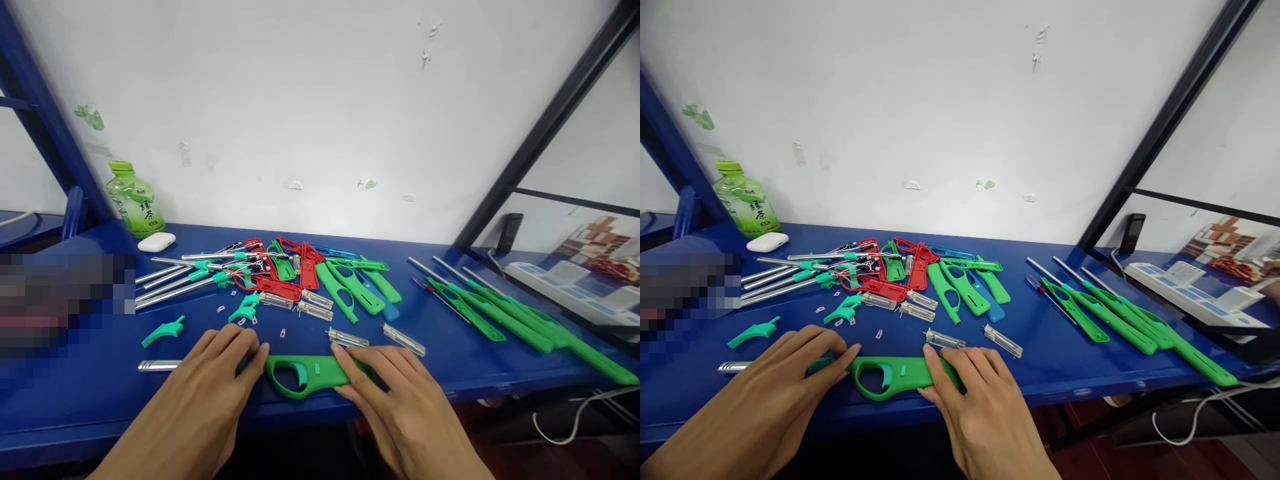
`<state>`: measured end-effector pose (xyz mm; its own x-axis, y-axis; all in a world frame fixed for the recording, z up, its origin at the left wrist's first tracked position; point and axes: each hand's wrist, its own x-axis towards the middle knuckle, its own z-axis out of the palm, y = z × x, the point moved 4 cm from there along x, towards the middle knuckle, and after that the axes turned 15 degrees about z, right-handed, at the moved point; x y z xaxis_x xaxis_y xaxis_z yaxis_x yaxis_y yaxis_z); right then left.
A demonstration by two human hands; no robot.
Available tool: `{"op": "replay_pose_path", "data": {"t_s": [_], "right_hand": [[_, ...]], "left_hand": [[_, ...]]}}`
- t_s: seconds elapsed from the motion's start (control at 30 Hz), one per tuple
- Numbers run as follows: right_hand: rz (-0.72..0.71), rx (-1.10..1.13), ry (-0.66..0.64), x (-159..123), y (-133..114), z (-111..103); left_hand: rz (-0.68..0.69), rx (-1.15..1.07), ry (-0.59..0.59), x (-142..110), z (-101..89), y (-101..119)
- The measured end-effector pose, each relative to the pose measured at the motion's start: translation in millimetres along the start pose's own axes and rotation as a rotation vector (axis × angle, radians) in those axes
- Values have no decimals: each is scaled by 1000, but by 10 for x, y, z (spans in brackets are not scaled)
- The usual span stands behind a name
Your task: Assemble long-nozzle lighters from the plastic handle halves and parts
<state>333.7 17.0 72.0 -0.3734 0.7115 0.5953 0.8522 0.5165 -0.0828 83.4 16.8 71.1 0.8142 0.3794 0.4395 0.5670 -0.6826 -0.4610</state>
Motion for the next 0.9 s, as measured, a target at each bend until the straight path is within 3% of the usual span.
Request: {"op": "replay_pose_path", "data": {"t_s": [0.3,0.5,0.63,0.8,0.9], "right_hand": [[21,144,-21,39,73,5],[16,160,-34,22,108,45],[21,174,-53,22,114,56],[-1,155,-39,13,110,76],[-11,98,-43,15,88,96]], "left_hand": [[-169,-93,24,-106,18,82],[-82,44,24,-354,-42,-86],[-78,-30,30,-302,-45,-219],[-40,-75,73,-221,-1,-181],[-119,-118,39,-263,82,-154]]}}
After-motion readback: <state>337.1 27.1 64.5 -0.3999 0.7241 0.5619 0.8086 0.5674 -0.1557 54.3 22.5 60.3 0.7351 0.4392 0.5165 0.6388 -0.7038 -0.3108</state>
